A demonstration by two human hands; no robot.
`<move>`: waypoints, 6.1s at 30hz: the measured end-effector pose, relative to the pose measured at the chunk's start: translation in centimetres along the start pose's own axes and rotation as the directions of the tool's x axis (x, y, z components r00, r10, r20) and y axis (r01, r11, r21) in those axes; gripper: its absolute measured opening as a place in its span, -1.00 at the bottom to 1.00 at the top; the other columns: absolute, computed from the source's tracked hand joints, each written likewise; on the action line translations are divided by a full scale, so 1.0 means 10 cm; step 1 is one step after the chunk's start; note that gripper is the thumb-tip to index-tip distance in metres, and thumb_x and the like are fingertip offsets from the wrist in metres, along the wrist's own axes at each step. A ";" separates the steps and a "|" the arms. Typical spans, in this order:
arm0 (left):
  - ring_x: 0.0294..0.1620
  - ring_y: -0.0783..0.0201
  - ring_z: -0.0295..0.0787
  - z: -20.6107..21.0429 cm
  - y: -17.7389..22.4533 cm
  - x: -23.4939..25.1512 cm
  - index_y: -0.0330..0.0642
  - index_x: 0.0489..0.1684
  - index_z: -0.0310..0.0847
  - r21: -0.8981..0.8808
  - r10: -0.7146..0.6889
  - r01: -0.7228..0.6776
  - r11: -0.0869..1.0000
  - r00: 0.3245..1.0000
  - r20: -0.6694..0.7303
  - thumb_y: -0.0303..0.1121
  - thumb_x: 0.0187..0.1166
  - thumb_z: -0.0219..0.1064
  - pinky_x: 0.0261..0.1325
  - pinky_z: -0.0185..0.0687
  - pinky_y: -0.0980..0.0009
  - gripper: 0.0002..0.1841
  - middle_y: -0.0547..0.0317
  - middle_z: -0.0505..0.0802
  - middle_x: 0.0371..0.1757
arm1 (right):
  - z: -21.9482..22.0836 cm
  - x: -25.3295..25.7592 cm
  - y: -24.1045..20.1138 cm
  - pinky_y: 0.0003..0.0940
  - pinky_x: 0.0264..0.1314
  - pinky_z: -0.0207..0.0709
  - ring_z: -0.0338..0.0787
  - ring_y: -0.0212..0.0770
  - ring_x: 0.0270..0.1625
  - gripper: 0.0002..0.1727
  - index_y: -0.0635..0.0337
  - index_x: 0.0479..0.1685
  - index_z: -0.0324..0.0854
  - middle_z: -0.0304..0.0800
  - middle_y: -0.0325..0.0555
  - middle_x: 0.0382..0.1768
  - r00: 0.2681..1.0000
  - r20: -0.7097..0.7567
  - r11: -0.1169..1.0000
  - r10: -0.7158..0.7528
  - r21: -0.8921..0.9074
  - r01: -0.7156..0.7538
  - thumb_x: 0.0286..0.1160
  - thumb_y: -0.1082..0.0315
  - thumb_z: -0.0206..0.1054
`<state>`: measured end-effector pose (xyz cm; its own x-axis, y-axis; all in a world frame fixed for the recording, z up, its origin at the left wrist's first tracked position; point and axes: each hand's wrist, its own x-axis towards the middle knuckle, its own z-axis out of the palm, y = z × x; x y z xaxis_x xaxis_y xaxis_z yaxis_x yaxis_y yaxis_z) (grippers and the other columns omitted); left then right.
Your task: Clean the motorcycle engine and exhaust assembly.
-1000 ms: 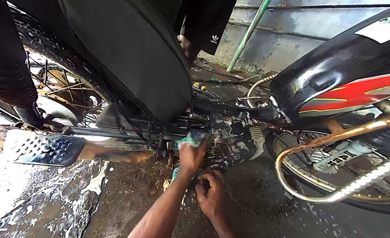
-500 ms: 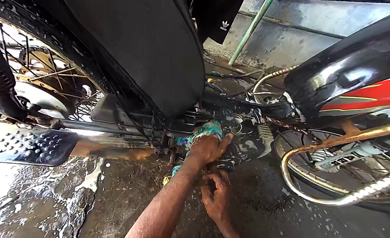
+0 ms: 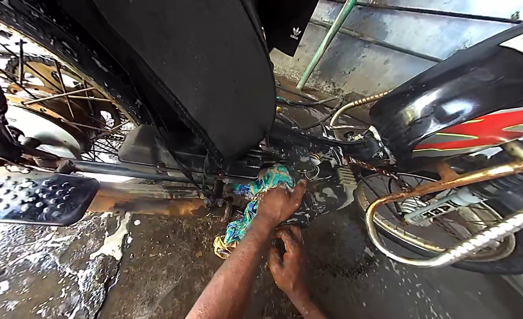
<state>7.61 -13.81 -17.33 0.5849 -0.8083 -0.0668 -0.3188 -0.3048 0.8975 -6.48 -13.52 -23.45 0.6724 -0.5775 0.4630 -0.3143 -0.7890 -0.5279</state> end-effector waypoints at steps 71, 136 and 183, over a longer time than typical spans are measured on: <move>0.32 -0.36 0.73 -0.08 -0.31 -0.31 -0.39 0.12 0.74 0.667 -0.102 0.192 0.720 0.980 -0.172 -0.11 0.69 0.23 0.33 0.52 -0.37 -0.56 -0.39 0.83 0.16 | 0.03 -0.08 -0.02 0.07 0.04 0.67 0.72 0.03 0.23 -0.79 0.02 -0.25 0.85 0.78 -0.11 0.11 0.980 0.002 0.952 0.200 0.235 -0.195 0.14 0.21 0.45; 0.56 -0.05 0.53 0.15 -0.71 0.36 -0.57 0.51 0.39 0.028 0.012 0.079 0.996 0.193 -0.981 -0.28 0.58 0.44 0.66 0.31 0.27 -0.37 -0.38 0.66 0.42 | 0.13 -0.12 -0.04 -0.03 -0.02 0.58 0.67 -0.04 0.22 -0.75 -0.03 -0.24 0.84 0.78 -0.21 0.08 0.951 -0.050 0.867 0.304 0.429 -0.254 0.13 0.16 0.37; -0.15 0.36 0.92 -1.81 -0.34 -1.87 -0.22 0.12 0.75 0.536 0.053 0.052 0.843 0.983 -0.178 -0.20 0.57 0.33 -0.08 0.88 0.39 -0.67 0.24 0.94 -0.08 | 0.68 0.67 -0.97 0.07 -0.07 0.64 0.78 -0.05 -0.16 -0.25 0.28 -0.17 0.71 0.76 0.04 -0.32 0.948 0.066 0.466 0.310 0.859 -0.212 0.40 -0.38 0.33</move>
<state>11.25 11.51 -11.19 0.6907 -0.7207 0.0599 -0.6381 -0.5684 0.5194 5.68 -8.33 -20.07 0.5843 -0.7786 0.2288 0.2873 -0.0652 -0.9556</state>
